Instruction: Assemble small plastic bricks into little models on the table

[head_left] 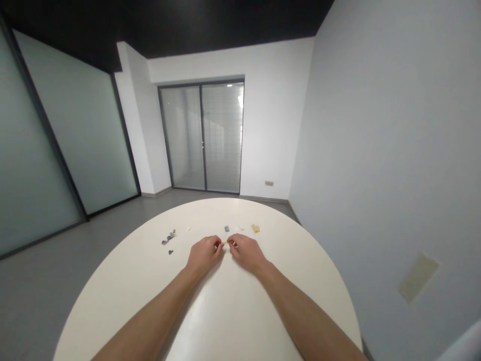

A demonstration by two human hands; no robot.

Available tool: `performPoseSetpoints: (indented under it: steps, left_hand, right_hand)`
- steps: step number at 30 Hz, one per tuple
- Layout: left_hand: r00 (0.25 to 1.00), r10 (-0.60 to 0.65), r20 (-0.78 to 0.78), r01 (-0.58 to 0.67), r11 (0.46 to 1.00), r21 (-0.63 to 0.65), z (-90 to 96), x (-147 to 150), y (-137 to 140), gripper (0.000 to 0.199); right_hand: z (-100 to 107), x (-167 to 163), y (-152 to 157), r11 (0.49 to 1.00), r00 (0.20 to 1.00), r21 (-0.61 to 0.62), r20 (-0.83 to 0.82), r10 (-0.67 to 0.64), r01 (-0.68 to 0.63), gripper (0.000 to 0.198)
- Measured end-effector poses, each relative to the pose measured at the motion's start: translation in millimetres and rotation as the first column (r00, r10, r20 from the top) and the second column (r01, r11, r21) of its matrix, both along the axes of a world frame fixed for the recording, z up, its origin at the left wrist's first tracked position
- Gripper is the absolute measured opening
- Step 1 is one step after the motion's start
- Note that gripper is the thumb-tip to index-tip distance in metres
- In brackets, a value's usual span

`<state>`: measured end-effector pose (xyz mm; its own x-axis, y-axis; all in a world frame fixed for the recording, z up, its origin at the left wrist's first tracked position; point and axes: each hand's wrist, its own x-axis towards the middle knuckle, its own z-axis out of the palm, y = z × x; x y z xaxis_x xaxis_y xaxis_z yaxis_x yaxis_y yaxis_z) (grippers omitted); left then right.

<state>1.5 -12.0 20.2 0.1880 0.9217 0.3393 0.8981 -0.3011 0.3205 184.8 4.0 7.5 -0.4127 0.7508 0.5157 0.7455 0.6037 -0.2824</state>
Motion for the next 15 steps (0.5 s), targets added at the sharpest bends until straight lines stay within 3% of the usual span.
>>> performPoseSetpoints:
  steps: [15]
  left_hand:
    - [1.000,-0.024,0.001,0.024,1.000,0.006,-5.6,-3.2,4.9,0.017]
  right_hand:
    - [-1.2,0.1,1.3,1.000,1.000,0.001,-0.006,-0.018,0.018,0.017]
